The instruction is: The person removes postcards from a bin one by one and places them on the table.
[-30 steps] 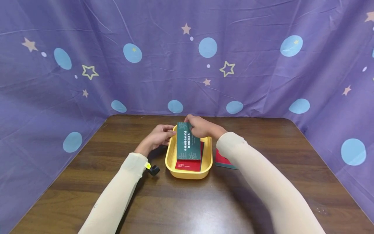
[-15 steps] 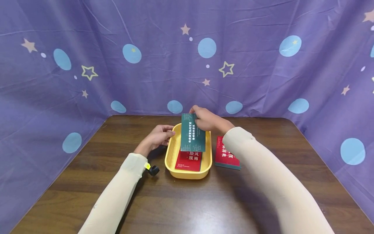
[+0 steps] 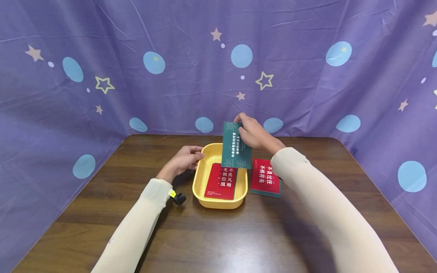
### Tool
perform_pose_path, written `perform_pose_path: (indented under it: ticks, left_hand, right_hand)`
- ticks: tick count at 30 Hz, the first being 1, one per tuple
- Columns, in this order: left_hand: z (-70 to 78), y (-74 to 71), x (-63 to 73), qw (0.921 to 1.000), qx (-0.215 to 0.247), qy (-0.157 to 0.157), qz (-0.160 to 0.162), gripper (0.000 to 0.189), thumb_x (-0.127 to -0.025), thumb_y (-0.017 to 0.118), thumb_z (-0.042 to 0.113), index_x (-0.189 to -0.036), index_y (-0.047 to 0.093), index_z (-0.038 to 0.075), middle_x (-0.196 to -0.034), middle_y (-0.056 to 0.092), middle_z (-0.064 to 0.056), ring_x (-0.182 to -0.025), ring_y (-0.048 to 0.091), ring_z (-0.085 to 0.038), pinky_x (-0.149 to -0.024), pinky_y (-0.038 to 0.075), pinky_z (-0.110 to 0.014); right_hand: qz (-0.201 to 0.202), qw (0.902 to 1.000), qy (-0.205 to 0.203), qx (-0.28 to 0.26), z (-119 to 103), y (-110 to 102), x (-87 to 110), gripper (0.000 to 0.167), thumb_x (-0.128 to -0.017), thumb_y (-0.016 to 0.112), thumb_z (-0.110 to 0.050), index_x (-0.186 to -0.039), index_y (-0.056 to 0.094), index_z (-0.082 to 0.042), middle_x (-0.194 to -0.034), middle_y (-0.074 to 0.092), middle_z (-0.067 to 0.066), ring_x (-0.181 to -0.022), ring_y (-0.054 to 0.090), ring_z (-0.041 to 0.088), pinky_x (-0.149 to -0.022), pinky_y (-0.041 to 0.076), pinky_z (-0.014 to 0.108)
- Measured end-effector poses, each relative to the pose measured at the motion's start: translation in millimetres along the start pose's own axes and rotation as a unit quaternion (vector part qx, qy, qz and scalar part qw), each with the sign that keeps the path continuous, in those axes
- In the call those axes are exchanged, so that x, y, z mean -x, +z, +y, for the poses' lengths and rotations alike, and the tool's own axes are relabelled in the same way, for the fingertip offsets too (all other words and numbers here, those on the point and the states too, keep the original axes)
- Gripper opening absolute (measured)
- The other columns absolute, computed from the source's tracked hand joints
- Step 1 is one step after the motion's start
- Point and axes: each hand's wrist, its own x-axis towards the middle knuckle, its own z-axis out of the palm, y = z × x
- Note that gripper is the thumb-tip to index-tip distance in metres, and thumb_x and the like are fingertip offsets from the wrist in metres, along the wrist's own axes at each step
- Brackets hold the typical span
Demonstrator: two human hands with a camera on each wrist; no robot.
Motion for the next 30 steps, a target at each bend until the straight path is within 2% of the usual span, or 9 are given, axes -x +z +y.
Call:
perform_pose_path:
  ticks: [8,14,21,25,30]
  left_hand:
    - [1.0,1.1,-2.0,1.0000,0.004,0.007,-0.001,0.041,-0.102,0.059,0.006,-0.141,0.053,-0.005,-0.106,0.062,-0.020,-0.065,0.060,-0.014,-0.054,0.058,-0.023]
    - [-1.0,0.0,-0.2,1.0000,0.004,0.003,0.001,0.041,-0.102,0.059,0.007,-0.141,0.054,-0.004,-0.109,0.063,-0.021,-0.065,0.060,-0.014,-0.055,0.059,-0.024]
    - [-2.5,-0.7,0.4,1.0000,0.003,0.006,0.001,0.041,-0.102,0.059,0.007,-0.141,0.054,-0.004,-0.108,0.062,-0.021,-0.065,0.060,-0.015,-0.055,0.058,-0.023]
    - [-2.5,-1.4,-0.1,1.0000,0.000,0.006,0.001,0.040,-0.102,0.059,0.007,-0.140,0.055,-0.004,-0.105,0.062,-0.020,-0.064,0.060,-0.014,-0.055,0.058,-0.023]
    - [-1.1,-1.6,-0.8,1.0000,0.001,0.003,0.002,0.040,-0.102,0.059,0.007,-0.140,0.054,-0.004,-0.106,0.063,-0.021,-0.064,0.059,-0.014,-0.054,0.058,-0.023]
  right_hand:
    - [0.027,0.9991,0.032,0.006,23,-10,11.5,0.028,-0.099,0.035,-0.003,-0.122,0.049,0.004,-0.115,0.060,0.023,-0.098,0.055,0.035,-0.083,0.048,0.048]
    - [0.015,0.9964,0.080,0.021,42,-14,19.3,0.029,-0.100,0.035,-0.010,-0.124,0.048,0.000,-0.113,0.058,0.021,-0.096,0.053,0.034,-0.079,0.045,0.046]
    - [0.022,0.9937,0.101,0.044,66,-17,29.2,0.026,-0.098,0.038,-0.011,-0.119,0.051,-0.001,-0.097,0.055,0.017,-0.088,0.051,0.032,-0.073,0.043,0.042]
    - [0.004,0.9909,0.125,0.050,79,-16,37.2,0.022,-0.097,0.044,-0.012,-0.116,0.049,-0.004,-0.096,0.054,0.016,-0.089,0.051,0.032,-0.073,0.042,0.041]
    - [-0.039,0.9876,0.146,0.043,93,-12,47.1,0.023,-0.097,0.049,-0.013,-0.117,0.048,-0.002,-0.101,0.054,0.017,-0.092,0.050,0.032,-0.074,0.043,0.041]
